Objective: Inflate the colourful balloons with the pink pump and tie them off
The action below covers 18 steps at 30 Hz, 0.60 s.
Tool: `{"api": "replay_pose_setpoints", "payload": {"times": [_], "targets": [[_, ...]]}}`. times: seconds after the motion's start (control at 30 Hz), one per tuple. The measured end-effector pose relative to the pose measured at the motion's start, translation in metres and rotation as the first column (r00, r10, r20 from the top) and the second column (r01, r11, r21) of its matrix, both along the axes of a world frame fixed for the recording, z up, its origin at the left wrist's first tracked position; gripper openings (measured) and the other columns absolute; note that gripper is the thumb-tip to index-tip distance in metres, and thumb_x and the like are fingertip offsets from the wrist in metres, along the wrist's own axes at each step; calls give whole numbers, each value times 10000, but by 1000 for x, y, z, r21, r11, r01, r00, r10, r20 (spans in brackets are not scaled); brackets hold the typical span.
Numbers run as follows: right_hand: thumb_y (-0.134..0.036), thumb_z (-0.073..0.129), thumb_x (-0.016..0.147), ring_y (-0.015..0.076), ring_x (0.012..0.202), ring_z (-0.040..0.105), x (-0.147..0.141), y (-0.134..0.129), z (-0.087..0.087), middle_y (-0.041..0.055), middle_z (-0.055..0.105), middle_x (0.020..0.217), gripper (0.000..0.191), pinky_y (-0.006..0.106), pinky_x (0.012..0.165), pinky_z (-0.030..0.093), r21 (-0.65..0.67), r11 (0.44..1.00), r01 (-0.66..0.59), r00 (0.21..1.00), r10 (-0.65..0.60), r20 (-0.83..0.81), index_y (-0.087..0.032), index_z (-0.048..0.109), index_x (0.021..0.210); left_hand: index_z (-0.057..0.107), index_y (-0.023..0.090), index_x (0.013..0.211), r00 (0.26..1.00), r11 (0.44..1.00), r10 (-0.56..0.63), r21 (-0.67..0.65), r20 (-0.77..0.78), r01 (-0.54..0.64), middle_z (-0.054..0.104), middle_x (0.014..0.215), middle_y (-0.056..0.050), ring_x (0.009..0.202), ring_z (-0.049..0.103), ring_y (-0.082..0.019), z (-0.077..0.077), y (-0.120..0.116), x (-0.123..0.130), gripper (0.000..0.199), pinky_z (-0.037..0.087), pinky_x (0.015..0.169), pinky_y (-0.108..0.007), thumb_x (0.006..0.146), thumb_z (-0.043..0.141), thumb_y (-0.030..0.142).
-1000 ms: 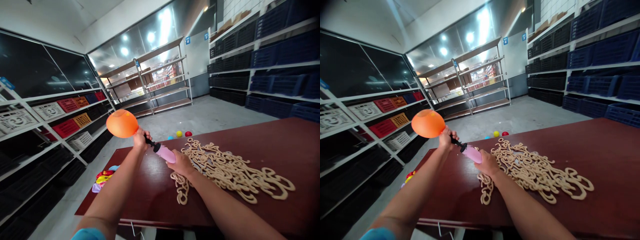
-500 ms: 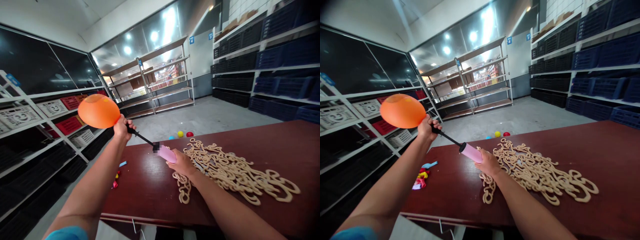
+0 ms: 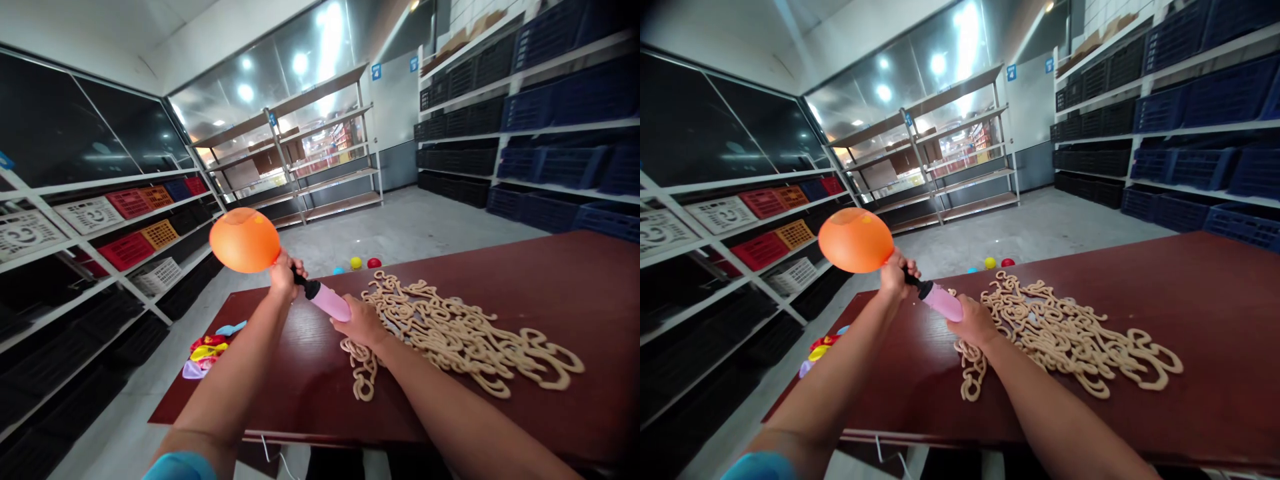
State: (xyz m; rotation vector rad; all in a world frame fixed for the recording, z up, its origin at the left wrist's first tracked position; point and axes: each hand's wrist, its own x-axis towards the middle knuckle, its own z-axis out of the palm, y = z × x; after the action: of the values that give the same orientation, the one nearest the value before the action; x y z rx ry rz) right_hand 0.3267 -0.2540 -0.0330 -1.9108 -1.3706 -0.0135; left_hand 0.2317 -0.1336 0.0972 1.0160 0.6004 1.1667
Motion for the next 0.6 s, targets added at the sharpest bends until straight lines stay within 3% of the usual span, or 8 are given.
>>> {"api": "replay_pose_setpoints", "payload": {"times": [0.1,0.2,0.3,0.5,0.6], "targets": [[-382,611,664,178,725,574,-1,0,0,30,624,814,305,258,610,332,2,1000,-3,1000,3,15,-207,520,898,267,196,534,1000,1000,-7,-17,23,8,394,444,21,337,328,-79,-9,-8,3,408,315,353,-233,778,487,438],[-380,608,671,183,755,576,-2,0,1,34,627,846,340,259,628,344,17,999,-33,999,33,7,-212,518,953,257,197,532,999,1000,-1,-14,40,2,392,446,19,343,336,-80,-2,-4,-5,420,321,359,-236,774,498,442],[-372,610,667,179,756,570,-2,0,2,36,622,849,352,259,631,346,10,999,-52,999,52,-7,-207,521,965,257,199,538,999,1000,19,4,49,-19,379,444,24,345,341,-83,18,8,-22,422,332,365,-238,771,501,453],[-335,613,669,169,768,561,-2,0,6,30,614,862,355,251,621,334,-21,997,-75,996,74,-42,-213,524,990,232,195,550,995,995,79,57,61,-83,344,446,41,344,317,-72,78,34,-59,397,326,365,-218,796,469,397],[-324,616,665,168,763,559,-2,1,5,31,613,858,362,251,620,332,-18,998,-68,997,67,-41,-209,522,995,219,193,549,995,992,75,92,69,-82,329,448,41,343,307,-71,88,40,-62,390,314,357,-213,808,441,382]]}}
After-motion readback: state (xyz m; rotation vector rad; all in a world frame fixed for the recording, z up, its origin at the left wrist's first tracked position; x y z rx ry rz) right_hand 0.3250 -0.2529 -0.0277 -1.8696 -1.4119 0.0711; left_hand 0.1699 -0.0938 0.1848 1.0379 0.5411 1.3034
